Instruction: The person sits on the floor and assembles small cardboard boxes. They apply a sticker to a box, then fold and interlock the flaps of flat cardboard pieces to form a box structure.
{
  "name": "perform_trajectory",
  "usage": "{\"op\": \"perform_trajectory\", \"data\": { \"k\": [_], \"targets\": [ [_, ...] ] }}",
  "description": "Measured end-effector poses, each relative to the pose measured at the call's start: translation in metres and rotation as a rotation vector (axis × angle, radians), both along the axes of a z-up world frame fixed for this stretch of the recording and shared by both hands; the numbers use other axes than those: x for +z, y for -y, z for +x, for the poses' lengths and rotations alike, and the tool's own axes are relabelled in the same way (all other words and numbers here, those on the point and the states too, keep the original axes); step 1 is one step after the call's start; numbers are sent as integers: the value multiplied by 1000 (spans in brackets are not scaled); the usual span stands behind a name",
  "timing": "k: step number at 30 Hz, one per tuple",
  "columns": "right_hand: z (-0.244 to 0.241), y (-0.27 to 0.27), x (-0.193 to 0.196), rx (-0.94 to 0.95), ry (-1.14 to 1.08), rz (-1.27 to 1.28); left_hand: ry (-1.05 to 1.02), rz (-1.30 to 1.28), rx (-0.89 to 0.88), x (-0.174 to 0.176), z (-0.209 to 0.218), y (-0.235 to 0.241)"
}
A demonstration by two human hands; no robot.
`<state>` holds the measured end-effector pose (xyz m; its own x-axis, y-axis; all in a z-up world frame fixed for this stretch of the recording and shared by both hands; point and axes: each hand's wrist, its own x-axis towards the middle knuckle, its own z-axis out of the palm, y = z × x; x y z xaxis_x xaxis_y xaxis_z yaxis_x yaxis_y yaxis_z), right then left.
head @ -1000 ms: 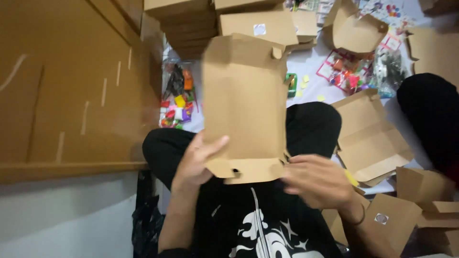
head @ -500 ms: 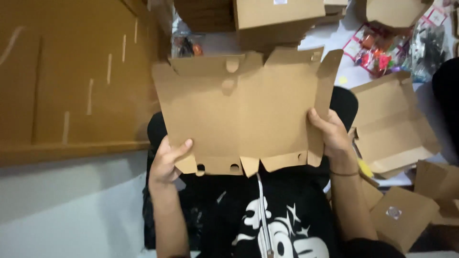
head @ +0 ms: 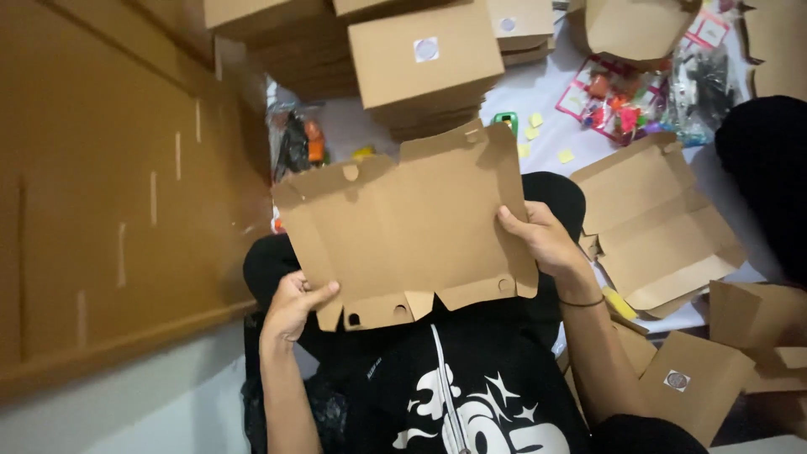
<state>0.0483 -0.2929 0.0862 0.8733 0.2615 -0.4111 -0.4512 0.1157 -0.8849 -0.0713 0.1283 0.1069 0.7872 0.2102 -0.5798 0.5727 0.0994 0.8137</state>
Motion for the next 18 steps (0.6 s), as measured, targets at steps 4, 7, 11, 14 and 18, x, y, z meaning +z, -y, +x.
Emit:
{"op": "perform_trajectory", "data": {
  "k": [4,7,11,14,18],
  "targets": [
    [17,-3,26,54,118,-143,-122,464,-195,52,21,23],
    [27,8,40,186,158,-247,155,1039,-221,109,35,59],
    [60,9,60,480,356,-351,783,823,-357,166,85,99],
    [95,-8,88,669,516,-355,743,731,-653,155,135,99],
    [121,-20,111,701,507,-374,532,420,-599,110,179,81]
  ]
}}
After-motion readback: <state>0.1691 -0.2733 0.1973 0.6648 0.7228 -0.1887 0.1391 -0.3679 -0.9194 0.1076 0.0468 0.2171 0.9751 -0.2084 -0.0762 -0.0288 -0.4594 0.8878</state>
